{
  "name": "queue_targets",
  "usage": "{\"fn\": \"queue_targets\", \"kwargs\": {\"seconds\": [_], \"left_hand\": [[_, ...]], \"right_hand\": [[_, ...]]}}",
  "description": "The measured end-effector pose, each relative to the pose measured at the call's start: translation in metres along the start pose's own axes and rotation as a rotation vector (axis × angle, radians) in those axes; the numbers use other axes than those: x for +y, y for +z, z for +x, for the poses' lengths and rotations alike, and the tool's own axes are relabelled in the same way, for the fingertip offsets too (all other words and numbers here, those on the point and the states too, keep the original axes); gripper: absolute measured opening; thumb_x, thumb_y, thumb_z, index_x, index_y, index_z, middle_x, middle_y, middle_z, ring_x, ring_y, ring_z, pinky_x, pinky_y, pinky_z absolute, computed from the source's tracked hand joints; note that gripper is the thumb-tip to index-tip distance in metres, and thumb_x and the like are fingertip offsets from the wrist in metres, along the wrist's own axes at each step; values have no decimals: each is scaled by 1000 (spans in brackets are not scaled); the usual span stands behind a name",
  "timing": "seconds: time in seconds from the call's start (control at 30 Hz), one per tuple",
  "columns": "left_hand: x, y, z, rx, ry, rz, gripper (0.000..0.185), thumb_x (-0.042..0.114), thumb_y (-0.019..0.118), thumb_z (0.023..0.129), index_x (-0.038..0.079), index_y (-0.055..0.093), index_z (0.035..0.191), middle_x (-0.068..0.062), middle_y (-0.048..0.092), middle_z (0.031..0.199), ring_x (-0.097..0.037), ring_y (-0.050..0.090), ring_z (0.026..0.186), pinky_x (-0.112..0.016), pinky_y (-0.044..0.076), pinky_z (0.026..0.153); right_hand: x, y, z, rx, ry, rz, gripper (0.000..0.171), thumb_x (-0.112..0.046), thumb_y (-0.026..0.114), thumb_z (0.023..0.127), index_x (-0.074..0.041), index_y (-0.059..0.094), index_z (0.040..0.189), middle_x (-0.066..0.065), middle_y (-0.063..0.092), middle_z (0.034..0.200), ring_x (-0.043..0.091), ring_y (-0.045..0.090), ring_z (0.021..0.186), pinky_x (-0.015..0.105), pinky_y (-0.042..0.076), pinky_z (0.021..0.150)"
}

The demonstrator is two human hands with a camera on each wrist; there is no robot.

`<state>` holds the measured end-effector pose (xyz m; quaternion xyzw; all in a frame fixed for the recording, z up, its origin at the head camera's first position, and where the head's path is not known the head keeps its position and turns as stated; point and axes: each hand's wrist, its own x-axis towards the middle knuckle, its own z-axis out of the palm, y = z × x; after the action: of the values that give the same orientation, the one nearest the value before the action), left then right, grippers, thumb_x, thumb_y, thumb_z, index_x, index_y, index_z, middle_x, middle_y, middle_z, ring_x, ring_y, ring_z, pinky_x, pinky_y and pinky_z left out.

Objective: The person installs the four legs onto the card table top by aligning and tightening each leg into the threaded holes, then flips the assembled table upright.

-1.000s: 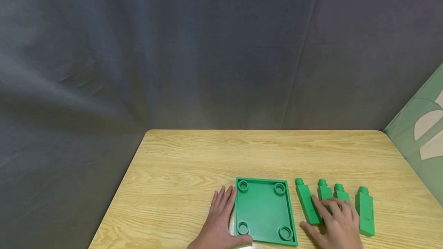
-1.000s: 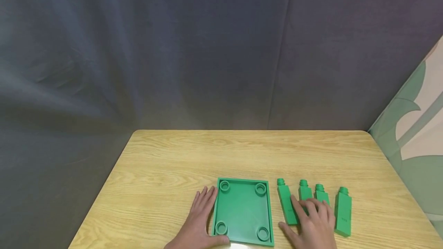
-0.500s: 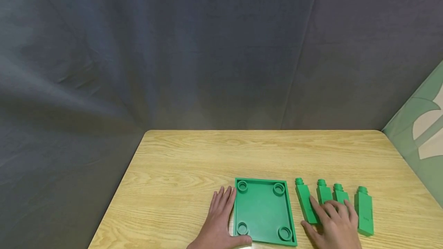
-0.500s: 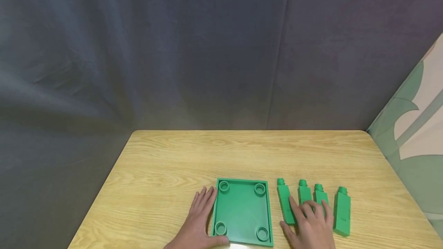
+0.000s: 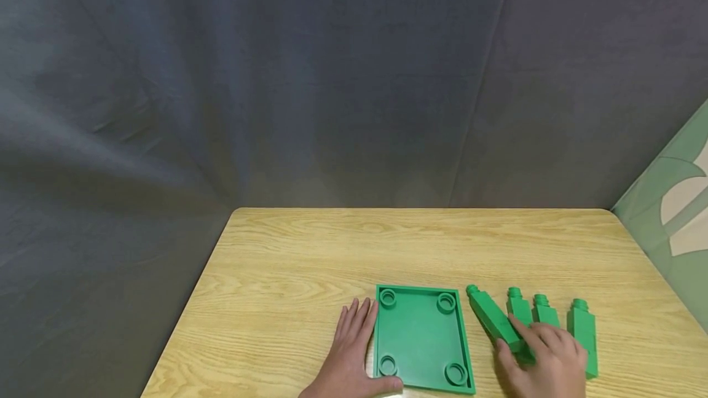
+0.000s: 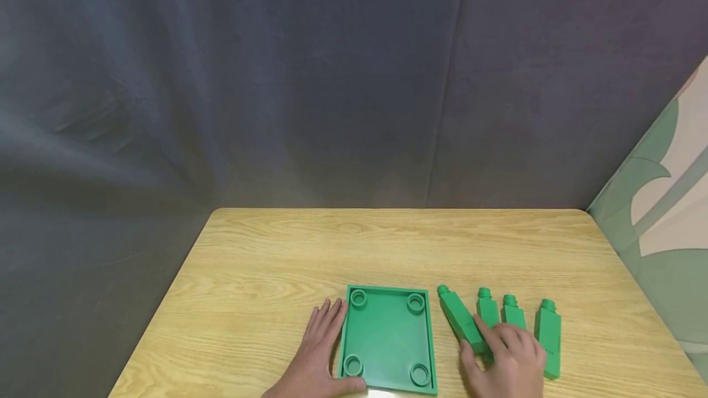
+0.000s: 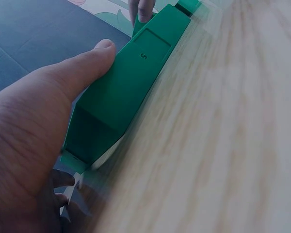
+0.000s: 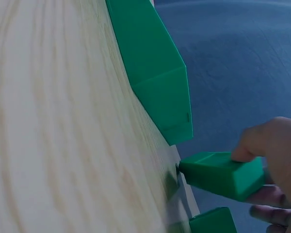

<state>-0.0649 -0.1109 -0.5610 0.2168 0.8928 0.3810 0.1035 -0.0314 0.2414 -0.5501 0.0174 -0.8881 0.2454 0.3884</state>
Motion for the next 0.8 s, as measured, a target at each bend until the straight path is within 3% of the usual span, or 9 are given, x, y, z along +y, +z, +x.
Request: {"fn": "queue_targets", "kwargs": {"seconds": [0.07,0.17,0.23,0.3,0.4,0.5,0.6,0.63,0.8], "left_hand": [[0,0,0,-2,0,-1,133,80,81,83,29,9,181,-13,15,186,-42,3,172,-72,7,135],[0,1,-1,-4,-3,-3,132,80,81,84,28,9,181,-11,17,186,-42,4,172,-73,8,135],[0,1,-1,-7,-8,-8,132,79,82,84,28,9,181,-9,18,186,-42,4,172,-74,9,134],[1,1,-1,-8,-12,-11,132,78,83,84,29,9,181,-7,19,186,-42,4,172,-76,10,133],[2,1,-2,-10,-21,-18,133,76,84,83,30,8,181,-5,19,186,-41,3,172,-76,11,133],[2,1,-2,-9,-22,-16,133,76,85,83,29,8,181,-4,19,186,-41,3,172,-76,10,133],[2,1,-2,-4,-18,-9,133,76,84,83,28,8,181,-5,19,186,-42,3,172,-77,12,133],[1,1,-2,-4,-17,-7,133,76,84,84,28,7,181,-5,18,186,-42,3,172,-77,12,133],[0,1,-2,0,-12,-3,133,78,83,83,30,7,181,-3,17,186,-41,2,172,-77,12,133]], "right_hand": [[0,0,1,33,7,32,94,-78,44,103,7,84,107,28,73,88,44,60,88,60,38,78],[0,-2,2,80,33,86,87,-72,51,103,7,83,114,26,74,90,5,60,98,40,42,80],[-1,-3,1,107,68,129,82,-70,55,103,6,83,119,10,77,94,-17,51,105,19,42,82],[-3,-4,0,126,111,176,80,-70,59,102,4,82,123,-11,75,104,-28,45,113,4,38,87],[-7,-6,0,139,157,249,68,-59,71,102,4,81,126,-31,61,120,-25,53,113,-1,40,94],[-14,-8,1,144,223,307,34,-11,87,97,6,81,126,-33,63,122,-17,60,112,0,46,94],[-22,-12,4,137,317,359,56,29,85,74,8,80,126,-27,68,119,-10,65,110,1,52,89],[-24,-13,6,138,343,377,61,34,84,71,9,79,126,-25,69,119,-7,67,110,2,53,87],[-31,-18,10,123,397,401,57,33,81,76,11,77,129,-21,71,120,-3,69,111,6,57,86]]}}
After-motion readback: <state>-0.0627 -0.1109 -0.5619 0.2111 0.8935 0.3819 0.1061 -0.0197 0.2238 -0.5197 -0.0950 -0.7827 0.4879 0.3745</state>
